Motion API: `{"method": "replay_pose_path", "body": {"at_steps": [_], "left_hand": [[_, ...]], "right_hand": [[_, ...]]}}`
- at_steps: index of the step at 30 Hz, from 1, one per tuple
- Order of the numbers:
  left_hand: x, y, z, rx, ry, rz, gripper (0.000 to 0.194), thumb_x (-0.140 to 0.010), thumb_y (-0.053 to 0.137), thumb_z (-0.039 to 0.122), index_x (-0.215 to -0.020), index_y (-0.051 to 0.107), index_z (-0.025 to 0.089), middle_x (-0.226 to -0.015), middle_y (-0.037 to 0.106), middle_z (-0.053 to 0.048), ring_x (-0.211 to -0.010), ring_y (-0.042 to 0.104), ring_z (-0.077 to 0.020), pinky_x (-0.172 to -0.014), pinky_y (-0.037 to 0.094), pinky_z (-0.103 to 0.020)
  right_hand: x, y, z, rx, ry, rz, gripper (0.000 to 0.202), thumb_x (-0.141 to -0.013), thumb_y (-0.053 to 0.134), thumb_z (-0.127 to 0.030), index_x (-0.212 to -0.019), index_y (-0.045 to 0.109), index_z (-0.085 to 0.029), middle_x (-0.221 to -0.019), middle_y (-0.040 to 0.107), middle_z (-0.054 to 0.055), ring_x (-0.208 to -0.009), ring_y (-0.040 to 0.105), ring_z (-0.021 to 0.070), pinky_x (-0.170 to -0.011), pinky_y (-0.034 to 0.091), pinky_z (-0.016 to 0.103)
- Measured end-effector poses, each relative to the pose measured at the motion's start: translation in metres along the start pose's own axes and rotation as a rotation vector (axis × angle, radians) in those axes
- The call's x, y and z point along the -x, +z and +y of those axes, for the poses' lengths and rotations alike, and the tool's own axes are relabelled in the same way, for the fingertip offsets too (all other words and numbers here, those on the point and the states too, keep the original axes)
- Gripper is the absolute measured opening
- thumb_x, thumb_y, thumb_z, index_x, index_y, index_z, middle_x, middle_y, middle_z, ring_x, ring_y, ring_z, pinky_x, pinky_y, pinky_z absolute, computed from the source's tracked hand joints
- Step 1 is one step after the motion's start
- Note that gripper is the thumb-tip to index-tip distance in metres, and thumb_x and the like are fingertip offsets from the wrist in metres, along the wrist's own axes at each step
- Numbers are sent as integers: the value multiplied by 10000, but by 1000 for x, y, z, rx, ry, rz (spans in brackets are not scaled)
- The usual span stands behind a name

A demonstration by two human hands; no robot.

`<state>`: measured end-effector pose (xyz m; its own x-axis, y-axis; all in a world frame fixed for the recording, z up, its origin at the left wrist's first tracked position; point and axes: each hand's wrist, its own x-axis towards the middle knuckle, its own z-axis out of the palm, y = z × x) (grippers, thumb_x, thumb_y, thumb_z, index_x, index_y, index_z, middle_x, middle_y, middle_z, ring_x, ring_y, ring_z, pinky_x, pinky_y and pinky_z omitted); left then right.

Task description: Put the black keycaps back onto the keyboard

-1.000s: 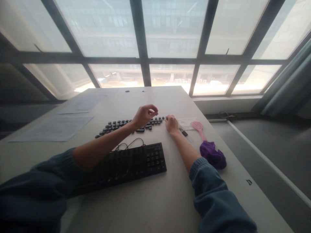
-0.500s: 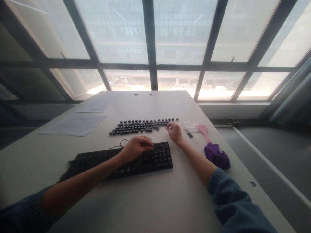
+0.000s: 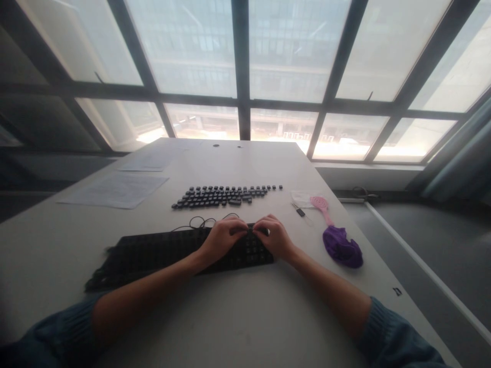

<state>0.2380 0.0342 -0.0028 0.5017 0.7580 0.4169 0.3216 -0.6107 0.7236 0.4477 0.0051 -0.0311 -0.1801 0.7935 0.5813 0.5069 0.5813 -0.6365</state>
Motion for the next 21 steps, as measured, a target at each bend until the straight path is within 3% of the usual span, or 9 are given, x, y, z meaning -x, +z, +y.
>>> {"method": "replay_pose_path", "body": {"at_steps": [6,14,21], "left_hand": [[2,5,-7,8,36,-9,112,-835,717,124,-871,778,211,-919,745,-36,-865,685,-179,-852,538,-305],[1,3,-2,-59,-12,-10,107,-829,714,126,-861,777,205,-862,729,-35,-822,663,-183,-812,528,-313],[1,6,-7,-68,67,-26,134,-869,677,124,-854,790,195,-908,742,-57,-850,679,-182,-836,537,-310]], "right_hand": [[0,-2,-2,23,-34,-22,128,-866,709,-128,-842,746,-248,-885,760,34,-873,646,223,-815,544,392],[-1,-3,0,50,-51,-70,131,-879,697,-144,-834,751,-255,-916,762,38,-892,647,223,-826,550,400],[2,-8,-3,111,-73,-116,156,-914,618,-161,-875,739,-252,-972,719,56,-959,620,228,-871,538,408]]}}
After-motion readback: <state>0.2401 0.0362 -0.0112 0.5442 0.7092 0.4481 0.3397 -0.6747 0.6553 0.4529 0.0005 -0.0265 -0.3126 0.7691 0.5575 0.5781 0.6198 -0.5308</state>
